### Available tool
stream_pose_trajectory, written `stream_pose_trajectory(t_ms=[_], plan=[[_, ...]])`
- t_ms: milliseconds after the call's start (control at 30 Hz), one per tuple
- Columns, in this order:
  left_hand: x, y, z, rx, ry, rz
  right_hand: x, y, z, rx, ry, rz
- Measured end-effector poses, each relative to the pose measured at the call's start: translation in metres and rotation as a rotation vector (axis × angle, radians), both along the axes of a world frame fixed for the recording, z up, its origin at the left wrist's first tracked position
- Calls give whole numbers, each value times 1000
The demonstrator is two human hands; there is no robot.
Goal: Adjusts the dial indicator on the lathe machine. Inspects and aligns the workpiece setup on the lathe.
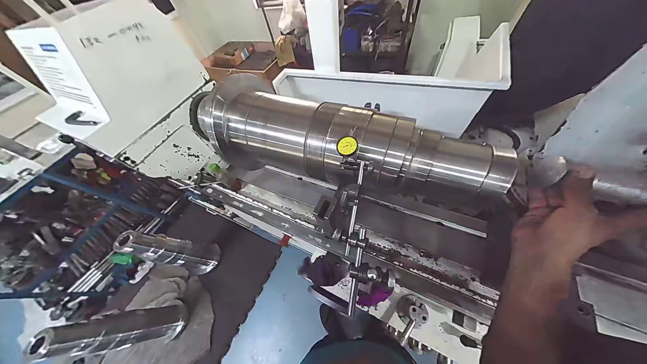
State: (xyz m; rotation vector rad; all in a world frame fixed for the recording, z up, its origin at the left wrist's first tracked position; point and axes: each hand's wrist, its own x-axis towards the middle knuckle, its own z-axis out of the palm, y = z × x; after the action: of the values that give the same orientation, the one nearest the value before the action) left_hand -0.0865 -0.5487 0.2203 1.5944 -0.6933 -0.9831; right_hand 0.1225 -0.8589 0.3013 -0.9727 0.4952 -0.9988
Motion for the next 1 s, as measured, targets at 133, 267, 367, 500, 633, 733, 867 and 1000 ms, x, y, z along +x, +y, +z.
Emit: stream_pose_trajectory(t_ms=[133,267,367,500,633,733,867,1000], plan=[[3,3,-33,144,114,64,-2,5,3,6,-2,-1],[13,-4,-73,289,136,120,-4,5,4,-15,-19,9],[22,-21,-87,419,130,65,-4,5,4,-37,-10,20],[24,-56,-110,432,100,66,-8,4,3,-60,-28,42],[27,-89,-119,464,28,47,-9,4,1,-50,-38,34],[27,-106,-117,626,-68,-54,-12,6,2,-46,-8,31],[24,-107,-114,734,-93,-59,-13,4,0,-42,-8,25],[27,-89,-121,671,-85,-86,-10,9,0,-39,-3,31]])
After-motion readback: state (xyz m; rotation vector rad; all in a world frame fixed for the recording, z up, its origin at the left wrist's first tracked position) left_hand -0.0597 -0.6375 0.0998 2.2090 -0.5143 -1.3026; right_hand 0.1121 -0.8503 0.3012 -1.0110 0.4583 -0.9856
